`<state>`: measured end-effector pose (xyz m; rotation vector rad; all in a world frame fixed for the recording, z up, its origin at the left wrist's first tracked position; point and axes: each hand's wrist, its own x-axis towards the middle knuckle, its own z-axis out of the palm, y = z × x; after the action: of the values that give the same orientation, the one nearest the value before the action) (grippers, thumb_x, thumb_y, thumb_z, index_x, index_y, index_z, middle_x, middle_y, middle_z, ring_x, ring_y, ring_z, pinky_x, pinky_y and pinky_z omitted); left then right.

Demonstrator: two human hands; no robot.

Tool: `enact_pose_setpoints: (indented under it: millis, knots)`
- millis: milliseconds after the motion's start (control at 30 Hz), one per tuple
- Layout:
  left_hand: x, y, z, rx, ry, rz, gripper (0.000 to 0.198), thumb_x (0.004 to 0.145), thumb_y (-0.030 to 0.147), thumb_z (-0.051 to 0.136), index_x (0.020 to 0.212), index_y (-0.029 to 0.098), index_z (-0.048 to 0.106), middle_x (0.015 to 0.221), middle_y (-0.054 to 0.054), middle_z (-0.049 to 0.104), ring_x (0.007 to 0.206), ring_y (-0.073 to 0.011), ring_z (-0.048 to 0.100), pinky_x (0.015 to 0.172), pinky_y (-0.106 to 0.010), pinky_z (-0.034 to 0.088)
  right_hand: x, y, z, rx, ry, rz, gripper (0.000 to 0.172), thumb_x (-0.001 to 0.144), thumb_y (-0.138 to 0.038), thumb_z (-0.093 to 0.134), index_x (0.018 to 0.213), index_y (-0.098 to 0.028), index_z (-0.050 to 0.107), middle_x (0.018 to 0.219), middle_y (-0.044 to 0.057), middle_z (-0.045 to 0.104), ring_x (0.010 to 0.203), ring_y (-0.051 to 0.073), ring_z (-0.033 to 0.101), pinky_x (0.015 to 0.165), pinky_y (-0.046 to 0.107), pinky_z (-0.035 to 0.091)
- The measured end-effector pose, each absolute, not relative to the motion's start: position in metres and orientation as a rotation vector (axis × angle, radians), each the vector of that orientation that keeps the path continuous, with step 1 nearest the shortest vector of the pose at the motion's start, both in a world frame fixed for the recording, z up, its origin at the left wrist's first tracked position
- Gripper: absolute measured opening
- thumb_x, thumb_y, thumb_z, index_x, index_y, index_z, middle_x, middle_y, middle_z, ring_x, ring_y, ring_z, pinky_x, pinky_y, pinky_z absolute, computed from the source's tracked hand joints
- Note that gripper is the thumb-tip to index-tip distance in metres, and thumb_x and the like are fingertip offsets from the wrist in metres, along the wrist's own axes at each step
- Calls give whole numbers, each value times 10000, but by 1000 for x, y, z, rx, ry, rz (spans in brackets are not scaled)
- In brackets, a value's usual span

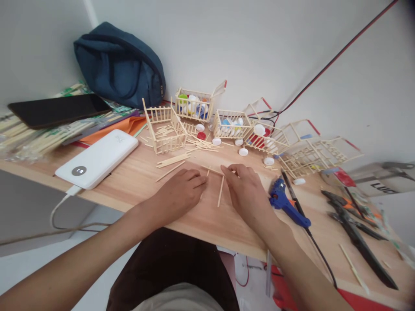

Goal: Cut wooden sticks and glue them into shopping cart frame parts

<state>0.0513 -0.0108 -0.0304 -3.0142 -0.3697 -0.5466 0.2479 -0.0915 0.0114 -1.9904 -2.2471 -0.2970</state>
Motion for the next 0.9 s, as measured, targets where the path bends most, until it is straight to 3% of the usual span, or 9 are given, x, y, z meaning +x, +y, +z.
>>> enact_pose_setpoints:
  millis: [400,600,900]
  knots:
    - [52,-12,-27,-2975,-366,-559,268,912,144,471,1141,106,605,1210,-92,637,1121,-253,528,939,-404,428,241,-88,6,-2066,-2350,-221,434,877,-29,412,1258,-138,587,1198,132,584,970,267,491,822,382,413]
    - [51,-12,-26,-3017,-371,-610,286,910,140,466,1163,102,593,1205,-101,639,1120,-246,535,935,-406,438,241,-87,11,-2073,-2341,-262,550,825,-1,455,1360,-122,495,1222,149,565,975,275,488,813,395,413]
    - [51,-13,-18,-3062,-446,-705,292,897,120,450,1158,104,580,1206,-123,610,1149,-237,518,991,-413,423,233,-80,7,-2017,-2370,-239,451,847,-7,440,1251,-147,585,1168,140,587,956,257,511,822,383,419]
